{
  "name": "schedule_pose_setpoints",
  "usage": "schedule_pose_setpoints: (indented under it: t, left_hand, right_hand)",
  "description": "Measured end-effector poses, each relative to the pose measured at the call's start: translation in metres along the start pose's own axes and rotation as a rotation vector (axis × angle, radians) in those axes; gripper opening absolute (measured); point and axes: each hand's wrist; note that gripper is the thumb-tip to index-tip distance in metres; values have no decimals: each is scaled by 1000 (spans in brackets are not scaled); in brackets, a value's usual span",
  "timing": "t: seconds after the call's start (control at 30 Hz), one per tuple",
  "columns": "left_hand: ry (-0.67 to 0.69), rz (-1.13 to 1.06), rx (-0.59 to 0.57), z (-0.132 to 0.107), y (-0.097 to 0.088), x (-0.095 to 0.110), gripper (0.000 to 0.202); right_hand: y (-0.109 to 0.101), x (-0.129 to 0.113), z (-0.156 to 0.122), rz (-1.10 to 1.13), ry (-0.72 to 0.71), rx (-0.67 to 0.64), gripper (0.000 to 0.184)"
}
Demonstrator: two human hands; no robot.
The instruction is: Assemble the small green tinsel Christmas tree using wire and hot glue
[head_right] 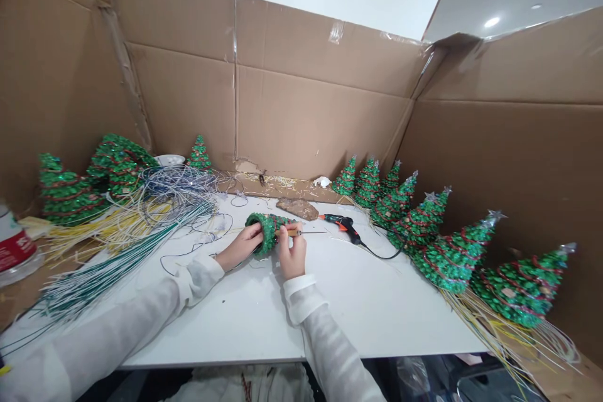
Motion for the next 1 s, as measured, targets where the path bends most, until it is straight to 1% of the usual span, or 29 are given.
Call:
schedule_pose_setpoints:
  t: [0.17,0.23,0.43,0.57,0.73,0.87,1.0]
  left_hand:
    - [9,16,0,-2,-2,4,26]
    - [14,34,-4,-2,-2,5,27]
    - [-2,2,-41,-1,-2,7,28]
    - [-1,-65,-51,-1,-1,7,29]
    - [-7,-92,-46,0,-1,6,30]
    - [-20,-84,-32,0,0,6,31]
    - [-30,-77,-24,-1,1,8,30]
  right_hand:
    - [0,-7,-3,-101,-78,-23,20]
    - [0,-7,-2,-123,-89,-31,19]
    - [1,-4,-2,-90,-61,-42,20]
    - [2,-2,-3,-8,-26,-35,20]
    - [3,7,-4,90,19,-27,21]
    - [4,13,-4,107,30,-18,23]
    - [4,13,-4,83,28,-17,23]
Point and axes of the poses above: each hand's wrist, its own z-axis towards the middle knuckle, its own y-axis out of the palm, x = y × z, and after that the axes turned 10 degrees about z, right-handed
